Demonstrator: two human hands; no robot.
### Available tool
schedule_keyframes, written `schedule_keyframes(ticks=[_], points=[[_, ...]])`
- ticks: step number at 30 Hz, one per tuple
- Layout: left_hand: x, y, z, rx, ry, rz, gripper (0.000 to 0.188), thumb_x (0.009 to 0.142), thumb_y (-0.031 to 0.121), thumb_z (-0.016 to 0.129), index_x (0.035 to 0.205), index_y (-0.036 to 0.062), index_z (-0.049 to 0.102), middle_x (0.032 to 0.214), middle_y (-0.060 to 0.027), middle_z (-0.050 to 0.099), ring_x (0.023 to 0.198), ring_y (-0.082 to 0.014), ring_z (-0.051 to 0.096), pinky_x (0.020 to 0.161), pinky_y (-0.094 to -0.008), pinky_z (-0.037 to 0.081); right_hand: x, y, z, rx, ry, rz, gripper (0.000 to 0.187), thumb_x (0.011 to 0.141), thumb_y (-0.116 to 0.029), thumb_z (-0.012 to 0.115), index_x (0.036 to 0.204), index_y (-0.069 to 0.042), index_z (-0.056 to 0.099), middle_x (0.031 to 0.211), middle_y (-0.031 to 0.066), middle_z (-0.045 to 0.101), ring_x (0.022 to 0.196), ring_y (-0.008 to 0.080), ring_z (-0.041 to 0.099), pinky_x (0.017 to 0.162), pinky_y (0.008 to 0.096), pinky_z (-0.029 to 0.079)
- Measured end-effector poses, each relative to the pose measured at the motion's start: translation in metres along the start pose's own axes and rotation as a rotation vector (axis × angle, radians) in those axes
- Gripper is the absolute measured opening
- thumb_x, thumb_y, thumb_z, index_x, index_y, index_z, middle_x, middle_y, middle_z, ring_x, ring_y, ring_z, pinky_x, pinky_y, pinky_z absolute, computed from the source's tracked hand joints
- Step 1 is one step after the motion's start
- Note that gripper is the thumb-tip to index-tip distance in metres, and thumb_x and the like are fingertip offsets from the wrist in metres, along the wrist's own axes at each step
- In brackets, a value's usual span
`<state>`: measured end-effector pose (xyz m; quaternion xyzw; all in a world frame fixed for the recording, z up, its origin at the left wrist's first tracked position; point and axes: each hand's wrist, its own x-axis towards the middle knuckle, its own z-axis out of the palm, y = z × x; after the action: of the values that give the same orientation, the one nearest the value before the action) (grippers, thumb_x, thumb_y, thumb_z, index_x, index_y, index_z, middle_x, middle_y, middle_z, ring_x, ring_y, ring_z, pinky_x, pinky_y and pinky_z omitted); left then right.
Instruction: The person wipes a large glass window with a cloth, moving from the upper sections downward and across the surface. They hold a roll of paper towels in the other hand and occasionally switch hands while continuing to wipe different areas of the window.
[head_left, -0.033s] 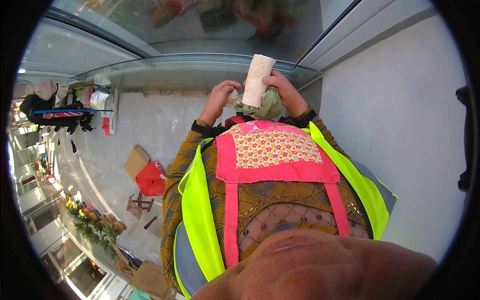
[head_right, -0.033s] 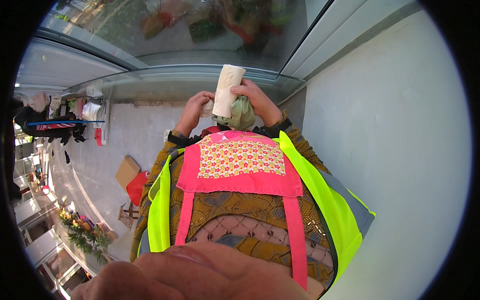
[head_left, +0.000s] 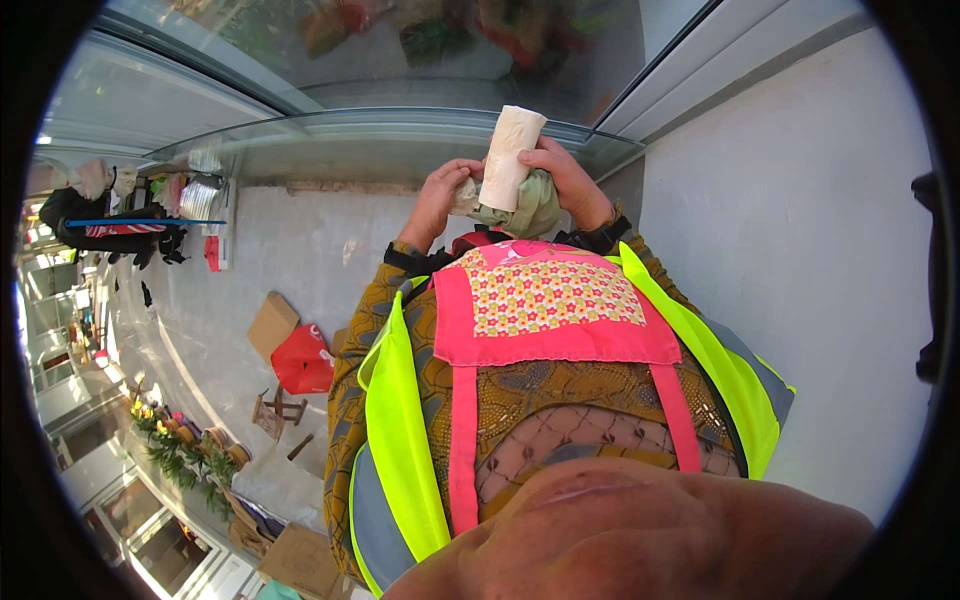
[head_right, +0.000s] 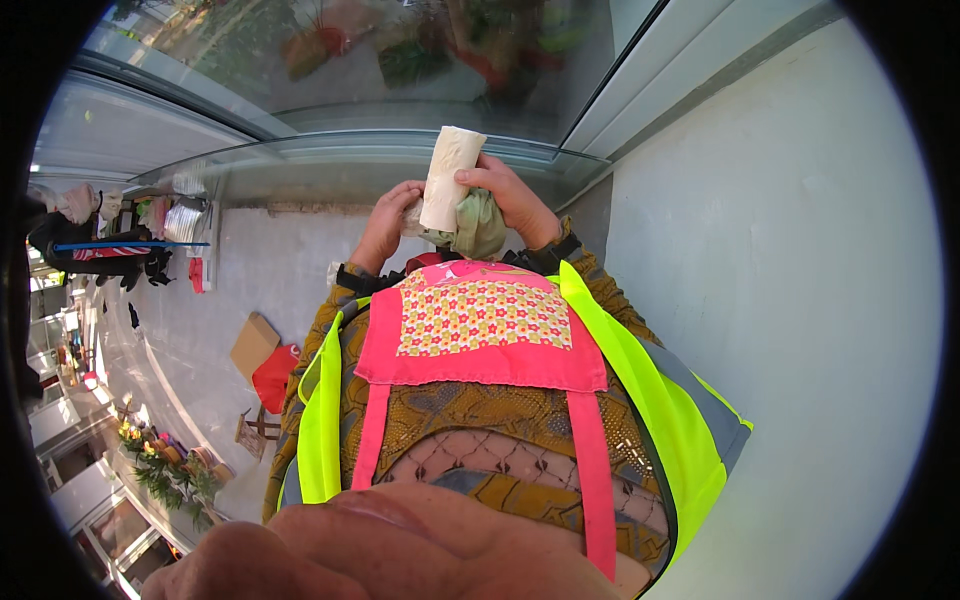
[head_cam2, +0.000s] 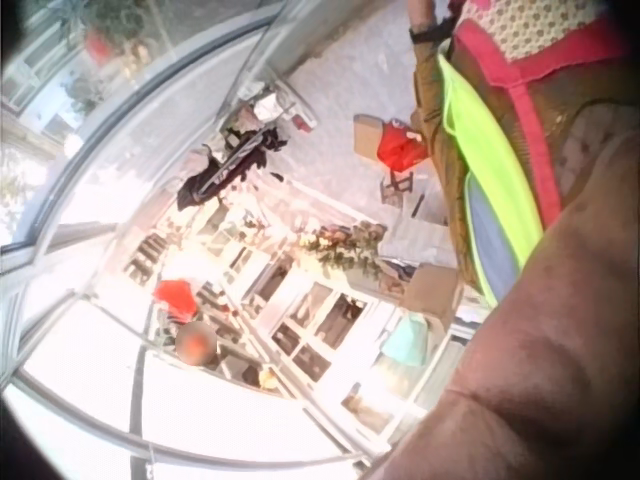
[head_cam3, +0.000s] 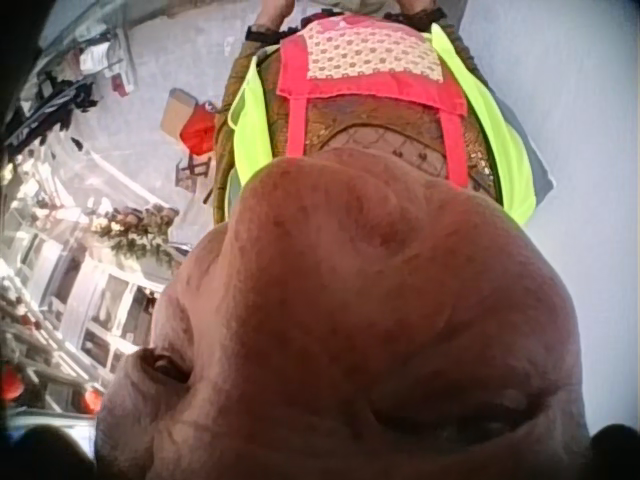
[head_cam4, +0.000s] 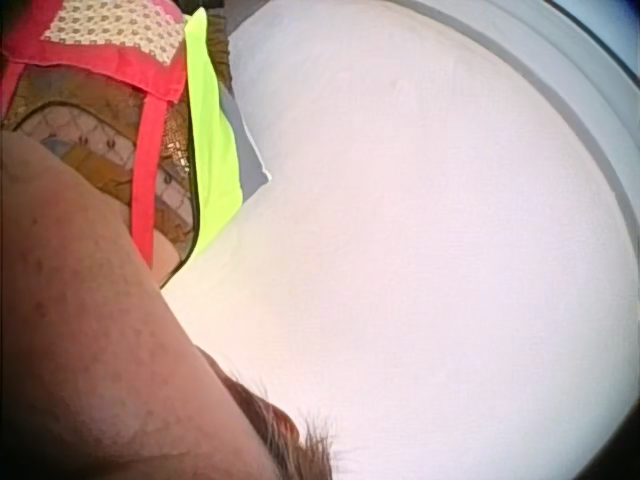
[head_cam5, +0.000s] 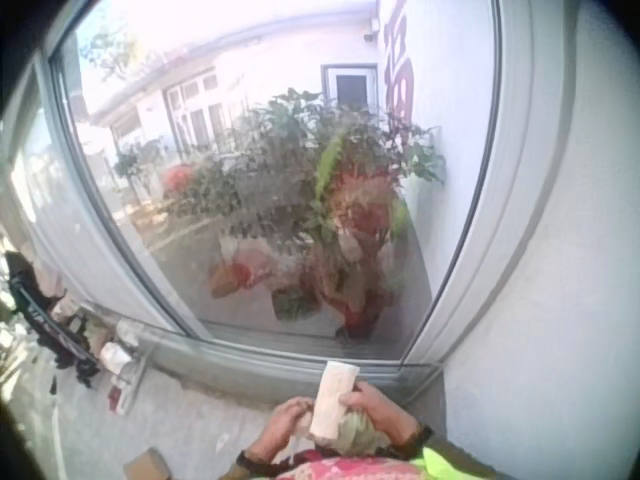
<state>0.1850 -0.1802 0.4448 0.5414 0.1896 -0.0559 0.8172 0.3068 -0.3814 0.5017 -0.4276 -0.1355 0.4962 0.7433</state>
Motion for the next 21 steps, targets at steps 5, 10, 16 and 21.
schedule_keyframes(ticks=[5,10,16,21], points=[[-0.028,0.013,0.016,0.007,-0.073,0.015,0.087,0.101,0.068,0.015,0.145,-0.0008,0.045,0.137,-0.0099,0.057,0.124,-0.0191,0.054,0.105,-0.0322,0.042,0.009,-0.011,0.037,-0.146,-0.053,0.002,0.052,0.089,-0.022,0.067,0.133,0.002,0.050,0.122,0.0110,0.063,0.110,0.0197,0.063,0.097,0.0329,0.050],[-0.039,-0.003,0.014,-0.018,-0.238,-0.128,0.094,0.096,0.075,0.013,0.152,0.0014,0.033,0.145,-0.0123,0.051,0.135,-0.0223,0.047,0.111,-0.0344,0.038,0.009,-0.012,0.035,-0.174,-0.146,-0.002,0.056,0.087,-0.025,0.066,0.134,0.001,0.049,0.123,0.0138,0.064,0.110,0.0222,0.064,0.099,0.0354,0.050],[-0.039,-0.028,0.003,-0.048,-0.243,0.225,0.101,0.091,0.080,0.023,0.153,0.0005,0.029,0.149,-0.0122,0.045,0.135,-0.0227,0.046,0.111,-0.0355,0.038,0.017,-0.012,0.035,-0.118,-0.121,0.050,0.047,0.091,-0.020,0.066,0.131,0.001,0.051,0.122,0.0109,0.063,0.110,0.0191,0.062,0.095,0.0342,0.052],[-0.038,-0.055,-0.018,-0.114,-0.284,0.079,0.097,0.091,0.077,0.033,0.155,0.0039,0.025,0.153,-0.0129,0.040,0.139,-0.0243,0.042,0.113,-0.0396,0.035,0.025,0.006,0.034,-0.480,-0.047,0.034,0.057,0.085,-0.020,0.078,0.134,-0.003,0.054,0.125,0.0087,0.063,0.112,0.0197,0.060,0.101,0.0336,0.047]])
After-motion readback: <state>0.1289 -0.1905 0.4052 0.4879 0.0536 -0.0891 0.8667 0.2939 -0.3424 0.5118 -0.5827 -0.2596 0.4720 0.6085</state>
